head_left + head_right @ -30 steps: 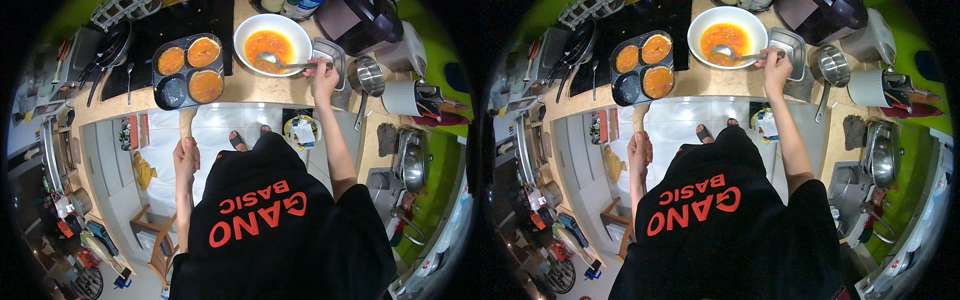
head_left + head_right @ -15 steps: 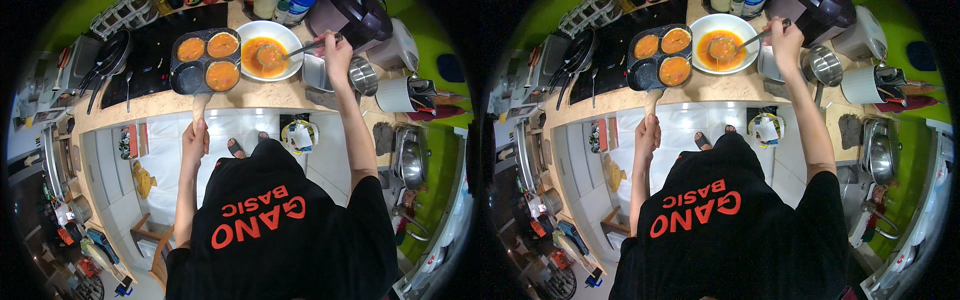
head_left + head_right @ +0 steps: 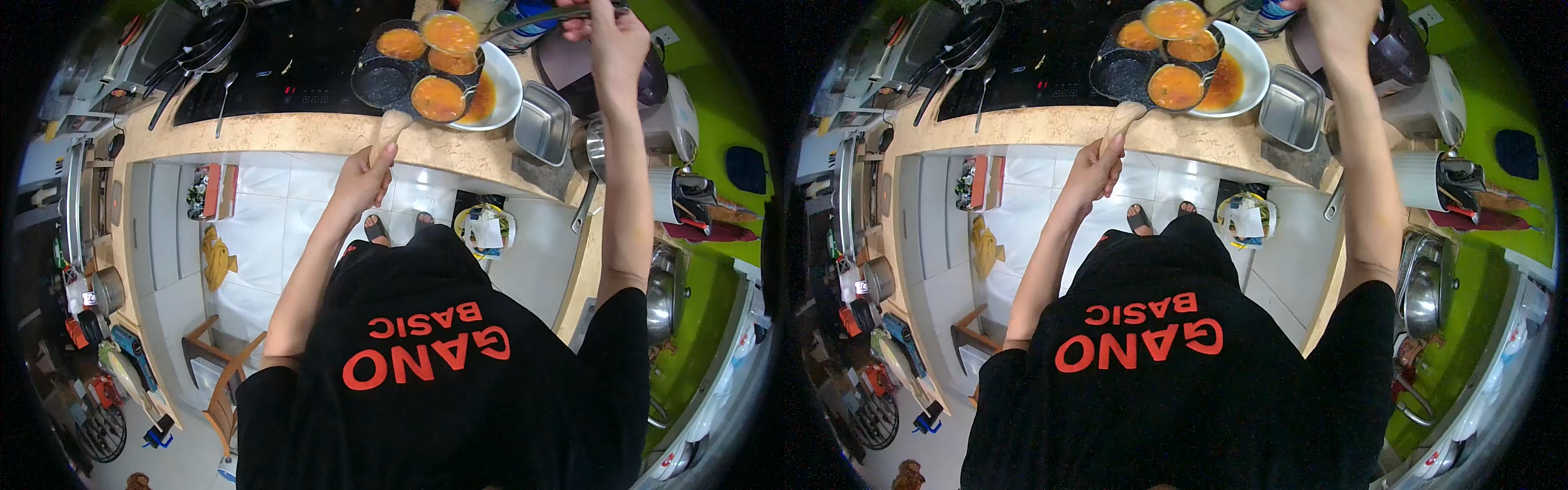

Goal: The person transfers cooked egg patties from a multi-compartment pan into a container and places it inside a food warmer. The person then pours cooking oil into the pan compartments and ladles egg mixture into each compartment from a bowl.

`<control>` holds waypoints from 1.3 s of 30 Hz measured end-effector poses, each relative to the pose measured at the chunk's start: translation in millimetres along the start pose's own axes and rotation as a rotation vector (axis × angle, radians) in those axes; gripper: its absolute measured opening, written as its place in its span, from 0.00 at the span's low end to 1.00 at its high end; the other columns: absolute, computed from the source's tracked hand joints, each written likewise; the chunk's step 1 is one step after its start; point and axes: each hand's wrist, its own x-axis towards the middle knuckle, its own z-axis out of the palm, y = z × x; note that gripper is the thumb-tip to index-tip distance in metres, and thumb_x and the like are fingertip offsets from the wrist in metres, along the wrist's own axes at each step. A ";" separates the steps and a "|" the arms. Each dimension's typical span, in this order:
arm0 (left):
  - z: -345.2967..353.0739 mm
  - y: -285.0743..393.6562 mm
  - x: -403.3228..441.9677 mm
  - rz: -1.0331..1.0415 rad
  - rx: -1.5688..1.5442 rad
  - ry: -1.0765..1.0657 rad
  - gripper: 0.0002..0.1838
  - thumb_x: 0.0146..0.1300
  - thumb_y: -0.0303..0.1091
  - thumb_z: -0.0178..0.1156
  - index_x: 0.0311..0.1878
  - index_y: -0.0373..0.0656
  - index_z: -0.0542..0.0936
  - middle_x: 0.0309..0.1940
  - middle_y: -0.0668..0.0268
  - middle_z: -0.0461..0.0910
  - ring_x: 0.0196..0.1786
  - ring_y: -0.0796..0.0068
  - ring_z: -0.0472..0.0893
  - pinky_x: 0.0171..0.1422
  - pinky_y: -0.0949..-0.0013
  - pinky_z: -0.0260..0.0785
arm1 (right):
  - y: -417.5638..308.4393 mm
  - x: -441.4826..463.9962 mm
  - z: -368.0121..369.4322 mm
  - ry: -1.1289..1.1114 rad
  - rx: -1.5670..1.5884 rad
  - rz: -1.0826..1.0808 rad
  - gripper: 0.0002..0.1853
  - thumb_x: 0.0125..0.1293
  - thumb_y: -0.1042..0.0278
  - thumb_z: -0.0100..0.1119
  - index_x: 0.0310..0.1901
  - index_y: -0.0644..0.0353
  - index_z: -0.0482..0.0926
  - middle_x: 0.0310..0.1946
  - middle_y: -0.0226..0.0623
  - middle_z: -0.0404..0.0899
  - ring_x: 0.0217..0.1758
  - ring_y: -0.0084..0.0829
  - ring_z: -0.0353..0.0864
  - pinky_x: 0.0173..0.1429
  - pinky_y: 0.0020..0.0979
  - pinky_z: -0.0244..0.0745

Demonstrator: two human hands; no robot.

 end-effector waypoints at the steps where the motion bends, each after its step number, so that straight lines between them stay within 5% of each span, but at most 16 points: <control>1: 1.6 2.2 0.0 -0.001 -0.002 0.002 0.24 0.69 0.56 0.50 0.32 0.43 0.70 0.12 0.76 0.63 0.10 0.86 0.60 0.12 0.79 0.50 | -2.2 -4.8 8.7 -0.025 0.037 0.009 0.14 0.68 0.65 0.49 0.30 0.66 0.75 0.23 0.40 0.81 0.14 0.21 0.74 0.18 0.21 0.71; 5: 5.4 11.2 -2.5 -0.004 -0.022 -0.026 0.24 0.68 0.56 0.53 0.29 0.43 0.70 0.13 0.74 0.65 0.11 0.86 0.62 0.14 0.78 0.53 | 11.7 -37.2 44.9 -0.117 0.096 0.031 0.14 0.68 0.65 0.50 0.29 0.66 0.76 0.22 0.39 0.81 0.13 0.20 0.73 0.17 0.20 0.69; 7: 6.2 15.2 -4.0 0.007 -0.035 -0.036 0.24 0.68 0.56 0.53 0.29 0.43 0.70 0.13 0.74 0.65 0.11 0.86 0.62 0.14 0.78 0.53 | 36.2 -59.4 54.7 -0.217 0.104 -0.052 0.13 0.70 0.65 0.53 0.38 0.69 0.78 0.32 0.40 0.84 0.24 0.21 0.81 0.28 0.21 0.76; 14: 1.6 21.9 -8.5 0.024 -0.041 -0.031 0.23 0.69 0.56 0.50 0.32 0.44 0.71 0.13 0.76 0.63 0.10 0.87 0.60 0.13 0.80 0.50 | 19.6 -95.5 51.8 -0.360 -0.226 -0.906 0.05 0.57 0.76 0.64 0.33 0.63 0.77 0.35 0.42 0.82 0.35 0.39 0.82 0.37 0.30 0.76; 17: -0.8 22.6 -9.9 0.023 -0.029 -0.016 0.23 0.70 0.55 0.49 0.32 0.44 0.71 0.13 0.76 0.63 0.10 0.87 0.60 0.13 0.80 0.50 | 4.6 -103.8 46.3 -0.363 -0.222 -0.923 0.06 0.55 0.78 0.65 0.34 0.62 0.77 0.37 0.39 0.82 0.35 0.36 0.81 0.38 0.31 0.76; 19: -0.6 23.5 -11.4 0.020 -0.024 -0.021 0.22 0.70 0.55 0.48 0.32 0.43 0.71 0.13 0.76 0.63 0.10 0.87 0.60 0.13 0.80 0.50 | 13.7 -108.1 55.6 -0.390 -0.191 -0.906 0.06 0.55 0.79 0.64 0.34 0.63 0.77 0.37 0.40 0.82 0.35 0.37 0.82 0.39 0.31 0.77; 22: -4.2 23.7 -12.3 -0.001 -0.058 -0.021 0.23 0.70 0.53 0.50 0.30 0.42 0.70 0.12 0.74 0.65 0.10 0.85 0.60 0.14 0.78 0.52 | 37.1 -122.2 68.2 -0.247 0.017 -0.478 0.03 0.59 0.78 0.61 0.35 0.65 0.78 0.35 0.40 0.82 0.38 0.34 0.83 0.42 0.29 0.77; 27: -20.4 -4.6 -10.5 0.047 -0.047 0.052 0.22 0.70 0.56 0.48 0.33 0.45 0.71 0.11 0.77 0.61 0.10 0.88 0.56 0.12 0.79 0.47 | 46.5 -142.0 111.2 0.087 0.318 -0.020 0.06 0.66 0.72 0.56 0.36 0.67 0.76 0.28 0.39 0.77 0.29 0.29 0.81 0.29 0.28 0.77; 31: -33.2 -7.7 -12.1 -0.003 -0.055 0.102 0.20 0.72 0.52 0.47 0.32 0.45 0.70 0.11 0.76 0.61 0.10 0.87 0.57 0.12 0.80 0.47 | 43.8 -150.6 106.6 0.269 0.717 0.312 0.10 0.71 0.68 0.51 0.38 0.69 0.74 0.34 0.39 0.80 0.28 0.26 0.83 0.31 0.24 0.79; 34: -45.3 -18.2 -10.2 -0.001 -0.088 0.119 0.20 0.71 0.52 0.48 0.32 0.45 0.70 0.12 0.76 0.62 0.10 0.87 0.57 0.12 0.80 0.47 | 50.5 -147.6 67.0 0.378 0.695 0.218 0.11 0.72 0.67 0.50 0.39 0.68 0.74 0.35 0.40 0.81 0.28 0.26 0.83 0.32 0.24 0.78; 39: -53.1 -20.1 -18.8 -0.008 -0.072 0.188 0.20 0.71 0.53 0.48 0.32 0.45 0.70 0.12 0.76 0.62 0.10 0.87 0.58 0.12 0.80 0.47 | 119.2 -135.5 11.2 0.282 0.062 0.067 0.10 0.71 0.67 0.52 0.39 0.67 0.75 0.34 0.42 0.82 0.28 0.30 0.84 0.31 0.26 0.76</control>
